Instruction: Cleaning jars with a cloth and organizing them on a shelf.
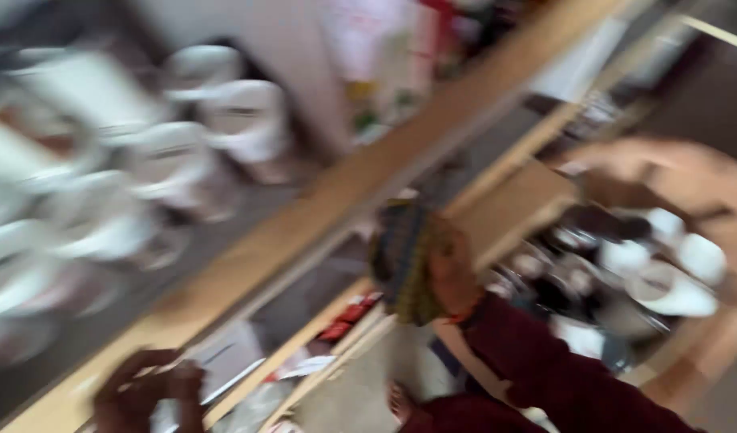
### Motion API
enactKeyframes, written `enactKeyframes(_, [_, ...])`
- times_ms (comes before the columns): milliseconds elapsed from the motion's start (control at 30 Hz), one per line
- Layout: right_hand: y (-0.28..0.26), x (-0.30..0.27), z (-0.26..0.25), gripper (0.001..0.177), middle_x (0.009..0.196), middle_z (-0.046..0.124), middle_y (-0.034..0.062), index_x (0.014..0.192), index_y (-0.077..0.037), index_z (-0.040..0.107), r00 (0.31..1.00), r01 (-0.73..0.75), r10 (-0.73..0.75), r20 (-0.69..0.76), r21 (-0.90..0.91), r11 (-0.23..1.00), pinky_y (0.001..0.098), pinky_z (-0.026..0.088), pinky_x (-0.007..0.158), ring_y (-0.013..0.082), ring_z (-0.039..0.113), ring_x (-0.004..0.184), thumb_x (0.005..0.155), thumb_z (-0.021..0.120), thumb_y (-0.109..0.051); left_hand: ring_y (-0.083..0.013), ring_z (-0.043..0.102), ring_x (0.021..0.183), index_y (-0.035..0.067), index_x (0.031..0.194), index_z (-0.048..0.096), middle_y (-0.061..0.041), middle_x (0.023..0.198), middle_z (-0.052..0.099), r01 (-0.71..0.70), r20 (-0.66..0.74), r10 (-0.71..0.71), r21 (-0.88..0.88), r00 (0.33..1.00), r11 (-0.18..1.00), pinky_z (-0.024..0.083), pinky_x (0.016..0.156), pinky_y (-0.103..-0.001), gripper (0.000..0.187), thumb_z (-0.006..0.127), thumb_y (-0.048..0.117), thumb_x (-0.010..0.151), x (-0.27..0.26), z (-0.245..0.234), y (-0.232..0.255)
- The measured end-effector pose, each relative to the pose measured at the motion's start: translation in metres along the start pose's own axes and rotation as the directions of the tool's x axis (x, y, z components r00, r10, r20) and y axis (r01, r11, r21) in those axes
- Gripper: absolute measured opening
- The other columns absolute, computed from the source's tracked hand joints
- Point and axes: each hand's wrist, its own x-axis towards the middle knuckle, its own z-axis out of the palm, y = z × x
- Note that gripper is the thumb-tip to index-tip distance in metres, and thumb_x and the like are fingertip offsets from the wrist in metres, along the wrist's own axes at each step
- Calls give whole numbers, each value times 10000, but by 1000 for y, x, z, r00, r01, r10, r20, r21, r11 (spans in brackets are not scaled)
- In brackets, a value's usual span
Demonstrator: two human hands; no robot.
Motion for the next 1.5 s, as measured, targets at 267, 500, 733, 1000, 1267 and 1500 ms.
enactKeyframes(267, [-11,-67,-136,354,998,714,39,1203,4,671,939,-239,210,-272,-80,968,295,556,742,121,650,841,1025,546,-275,-153,744,741,69,1270,612,-94,1114,699,-24,633,106,-136,767,990,606,624,-296,514,779,28,786,-78,221,93])
enactKeyframes(500, [-48,-123,-234,379,956,703,30,1136,-13,702,737,-450,183,-650,-271,851,281,511,700,108,620,804,1082,507,-333,-181,738,739,78,1211,639,-81,1042,701,-167,791,216,-145,572,975,598,613,-313,388,769,161,855,-108,307,144])
enactKeyframes(733, [-49,-179,-346,434,1012,671,36,1222,2,671,746,-471,-83,-660,-612,635,282,488,728,120,632,875,1127,432,-348,-196,746,753,83,1193,658,-86,1007,700,-116,911,52,-5,408,993,610,685,-357,420,782,240,823,-157,386,103])
enactKeyframes(1000, [-110,-202,-355,390,979,660,32,1230,-18,623,558,-259,180,-810,35,965,274,527,707,113,632,802,1149,475,-369,-321,682,1118,25,1463,434,-207,1228,670,34,953,-153,150,263,988,568,913,-405,1096,920,488,598,-237,486,24])
enactKeyframes(1267, [-134,-245,-348,353,917,665,56,1176,-29,606,447,-283,187,-875,60,957,302,550,661,147,648,733,1125,460,-346,-399,550,1297,-87,1512,257,-299,1451,485,-61,953,-164,185,255,981,492,1052,-425,1341,955,498,527,-282,543,14])
enactKeyframes(1500, [-144,-265,-335,392,893,658,78,1166,-16,610,368,-290,180,-912,72,954,327,561,658,170,643,715,1126,432,-363,-370,637,1174,-56,1407,446,-252,1281,637,-193,918,-157,239,363,952,538,985,-428,1149,980,440,518,-295,572,1])
